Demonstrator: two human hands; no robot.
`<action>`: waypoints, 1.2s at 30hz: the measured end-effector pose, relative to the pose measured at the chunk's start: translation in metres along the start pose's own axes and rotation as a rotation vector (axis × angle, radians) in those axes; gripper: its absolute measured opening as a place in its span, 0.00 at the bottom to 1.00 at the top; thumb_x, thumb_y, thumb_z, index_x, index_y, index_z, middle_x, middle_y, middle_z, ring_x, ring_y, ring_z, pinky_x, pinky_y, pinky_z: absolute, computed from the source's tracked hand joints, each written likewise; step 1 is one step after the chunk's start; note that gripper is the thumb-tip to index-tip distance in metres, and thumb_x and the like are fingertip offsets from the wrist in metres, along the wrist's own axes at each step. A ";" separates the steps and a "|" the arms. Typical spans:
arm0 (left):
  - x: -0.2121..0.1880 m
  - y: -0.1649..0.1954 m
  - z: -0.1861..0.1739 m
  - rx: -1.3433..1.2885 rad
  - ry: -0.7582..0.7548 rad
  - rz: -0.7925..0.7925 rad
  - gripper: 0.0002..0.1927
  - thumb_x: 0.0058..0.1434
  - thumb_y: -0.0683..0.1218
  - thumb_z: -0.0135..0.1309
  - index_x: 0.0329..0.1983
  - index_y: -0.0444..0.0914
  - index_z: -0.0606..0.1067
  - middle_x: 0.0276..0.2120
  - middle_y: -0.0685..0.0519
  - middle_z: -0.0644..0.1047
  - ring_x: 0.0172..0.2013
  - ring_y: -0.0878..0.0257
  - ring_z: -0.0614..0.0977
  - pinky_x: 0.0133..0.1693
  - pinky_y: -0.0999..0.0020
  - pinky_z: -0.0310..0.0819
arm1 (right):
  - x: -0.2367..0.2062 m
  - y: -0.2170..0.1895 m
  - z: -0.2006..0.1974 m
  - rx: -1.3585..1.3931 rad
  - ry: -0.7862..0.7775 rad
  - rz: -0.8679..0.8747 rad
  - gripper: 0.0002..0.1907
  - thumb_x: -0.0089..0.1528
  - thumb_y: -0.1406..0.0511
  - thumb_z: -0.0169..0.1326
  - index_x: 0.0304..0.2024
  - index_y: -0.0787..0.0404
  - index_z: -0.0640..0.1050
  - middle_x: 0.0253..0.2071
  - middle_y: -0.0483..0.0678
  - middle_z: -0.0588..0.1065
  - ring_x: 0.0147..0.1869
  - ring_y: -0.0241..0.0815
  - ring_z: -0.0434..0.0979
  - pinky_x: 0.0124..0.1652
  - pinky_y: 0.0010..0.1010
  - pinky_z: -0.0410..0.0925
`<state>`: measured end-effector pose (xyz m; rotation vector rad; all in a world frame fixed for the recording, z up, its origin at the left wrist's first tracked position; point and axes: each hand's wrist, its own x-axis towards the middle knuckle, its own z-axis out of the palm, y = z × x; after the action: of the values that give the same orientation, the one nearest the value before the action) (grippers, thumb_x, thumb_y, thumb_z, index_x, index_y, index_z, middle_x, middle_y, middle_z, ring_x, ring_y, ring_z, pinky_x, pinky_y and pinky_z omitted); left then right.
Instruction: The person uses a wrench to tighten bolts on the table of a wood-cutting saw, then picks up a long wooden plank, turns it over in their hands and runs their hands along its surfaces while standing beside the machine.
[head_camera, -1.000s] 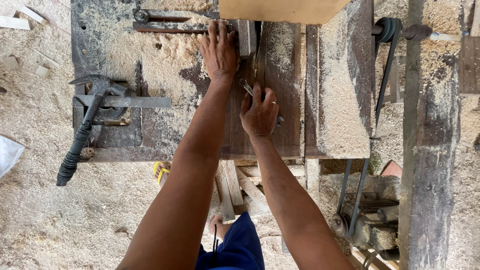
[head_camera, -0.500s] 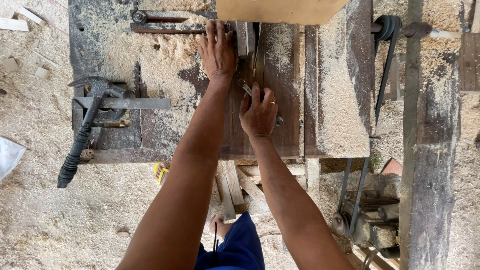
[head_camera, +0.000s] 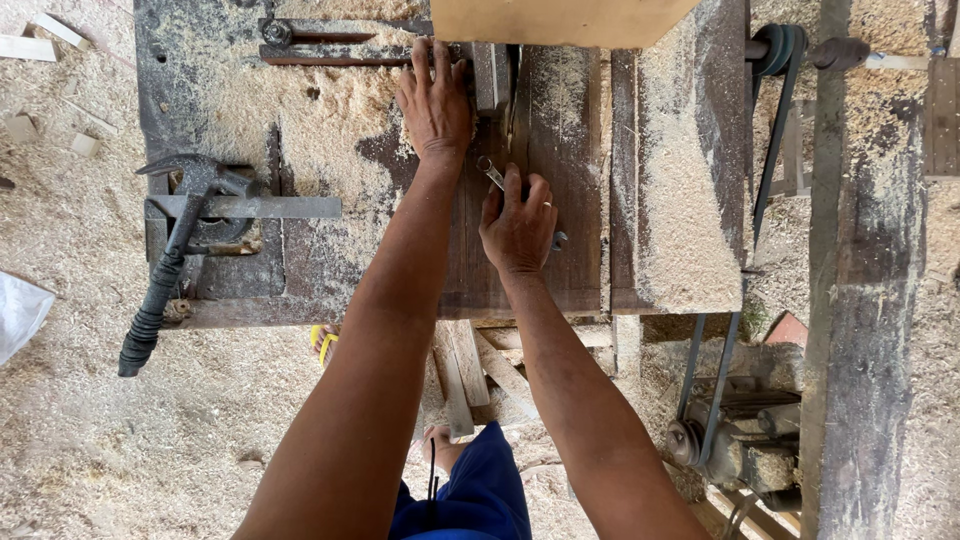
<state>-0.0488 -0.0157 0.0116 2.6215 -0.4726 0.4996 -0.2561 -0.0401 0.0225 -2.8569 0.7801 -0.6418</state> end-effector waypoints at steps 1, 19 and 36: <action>0.000 0.000 0.000 -0.003 0.008 0.004 0.23 0.77 0.54 0.43 0.72 0.44 0.62 0.66 0.50 0.62 0.53 0.51 0.72 0.52 0.51 0.68 | 0.000 0.000 0.000 -0.008 0.007 -0.005 0.22 0.71 0.56 0.49 0.65 0.55 0.68 0.53 0.56 0.63 0.52 0.51 0.72 0.46 0.47 0.68; 0.004 -0.001 0.003 0.007 0.009 0.012 0.23 0.78 0.56 0.41 0.72 0.45 0.63 0.67 0.50 0.63 0.52 0.51 0.72 0.53 0.50 0.68 | 0.005 -0.006 -0.003 -0.002 -0.015 0.029 0.21 0.71 0.56 0.50 0.64 0.55 0.69 0.53 0.56 0.64 0.51 0.52 0.72 0.46 0.48 0.68; -0.009 -0.015 -0.031 -0.193 0.123 0.050 0.34 0.76 0.57 0.49 0.79 0.47 0.51 0.73 0.42 0.55 0.68 0.43 0.65 0.66 0.43 0.61 | 0.007 -0.010 -0.007 0.068 0.021 0.020 0.22 0.69 0.58 0.53 0.63 0.57 0.70 0.53 0.57 0.66 0.52 0.55 0.73 0.44 0.49 0.68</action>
<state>-0.0589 0.0135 0.0293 2.3842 -0.5204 0.5962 -0.2487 -0.0348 0.0338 -2.7825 0.7735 -0.6829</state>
